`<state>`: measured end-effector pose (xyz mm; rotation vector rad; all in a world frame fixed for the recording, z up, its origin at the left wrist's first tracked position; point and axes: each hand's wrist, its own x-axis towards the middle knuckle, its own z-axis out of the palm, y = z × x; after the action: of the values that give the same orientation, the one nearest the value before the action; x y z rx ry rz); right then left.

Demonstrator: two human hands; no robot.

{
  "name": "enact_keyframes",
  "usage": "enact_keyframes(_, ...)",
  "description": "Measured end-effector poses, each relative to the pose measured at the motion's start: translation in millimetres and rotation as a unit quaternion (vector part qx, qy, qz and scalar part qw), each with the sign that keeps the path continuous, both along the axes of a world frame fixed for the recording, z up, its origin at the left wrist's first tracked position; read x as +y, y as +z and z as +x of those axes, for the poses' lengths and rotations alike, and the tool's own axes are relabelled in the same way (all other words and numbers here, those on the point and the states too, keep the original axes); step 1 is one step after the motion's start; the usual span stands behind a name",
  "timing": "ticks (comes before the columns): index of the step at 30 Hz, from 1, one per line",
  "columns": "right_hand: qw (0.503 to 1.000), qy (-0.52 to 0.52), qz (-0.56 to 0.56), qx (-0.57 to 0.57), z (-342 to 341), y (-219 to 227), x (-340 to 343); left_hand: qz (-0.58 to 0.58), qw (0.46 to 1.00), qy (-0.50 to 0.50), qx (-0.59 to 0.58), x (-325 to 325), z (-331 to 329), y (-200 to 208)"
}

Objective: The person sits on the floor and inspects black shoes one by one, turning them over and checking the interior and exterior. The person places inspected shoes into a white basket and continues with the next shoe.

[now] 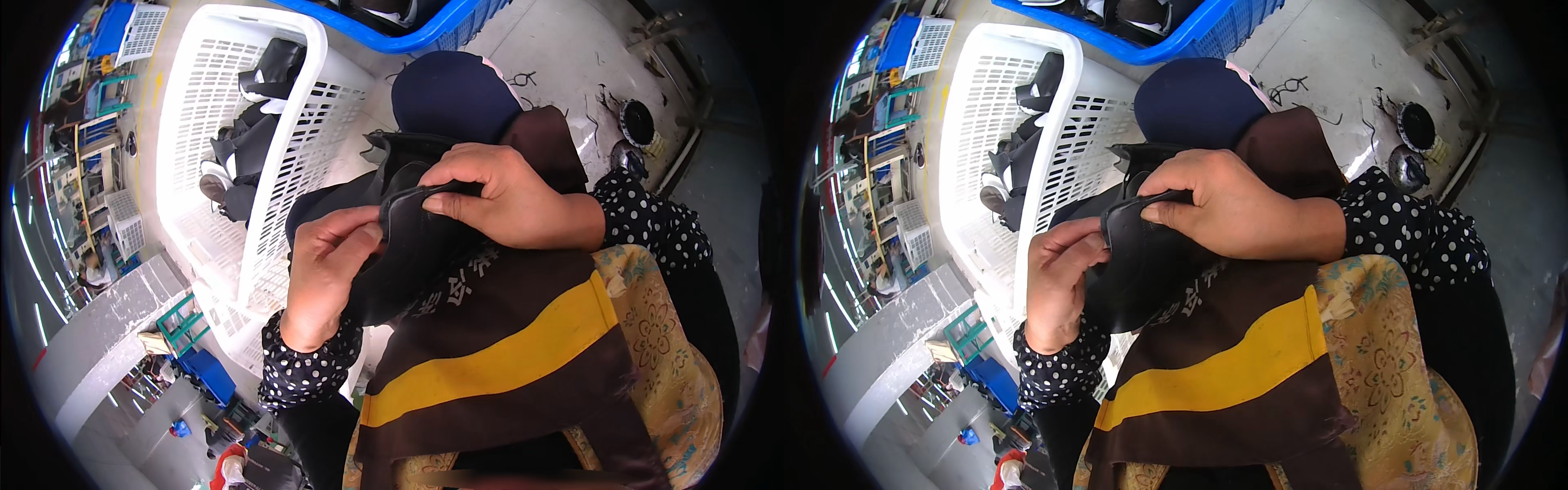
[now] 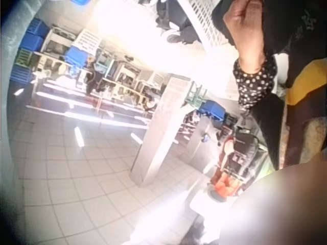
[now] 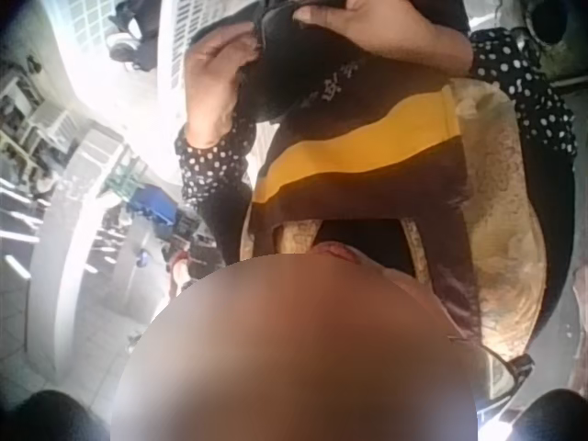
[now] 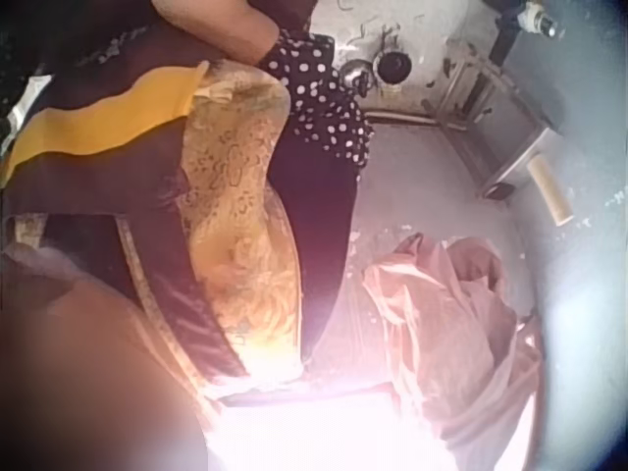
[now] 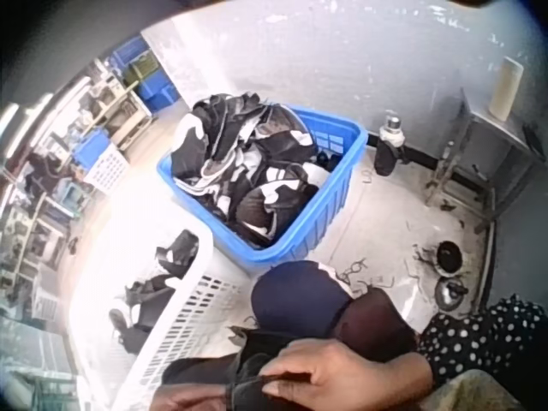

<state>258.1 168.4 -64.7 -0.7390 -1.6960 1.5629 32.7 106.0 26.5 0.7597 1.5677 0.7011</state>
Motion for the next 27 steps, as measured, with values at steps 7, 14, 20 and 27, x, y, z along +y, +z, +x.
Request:
enact_keyframes(7, 1.000, 0.001, -0.028, -0.009, 0, -1, -1, -0.003, 1.000, -0.025, -0.018, -3, 8, 8)
enact_keyframes(14, 0.999, -0.011, -0.033, -0.011, -2, -3, -3, 0.009, 0.998, -0.042, 0.056, -6, 13, 3)
enact_keyframes(20, 0.999, -0.025, 0.026, -0.025, -4, -4, -4, 0.014, 0.998, -0.011, 0.058, -7, 13, -3)
enact_keyframes(27, 0.999, -0.016, -0.037, -0.024, -3, 2, -3, 0.023, 0.999, 0.011, 0.044, -10, 13, -8)
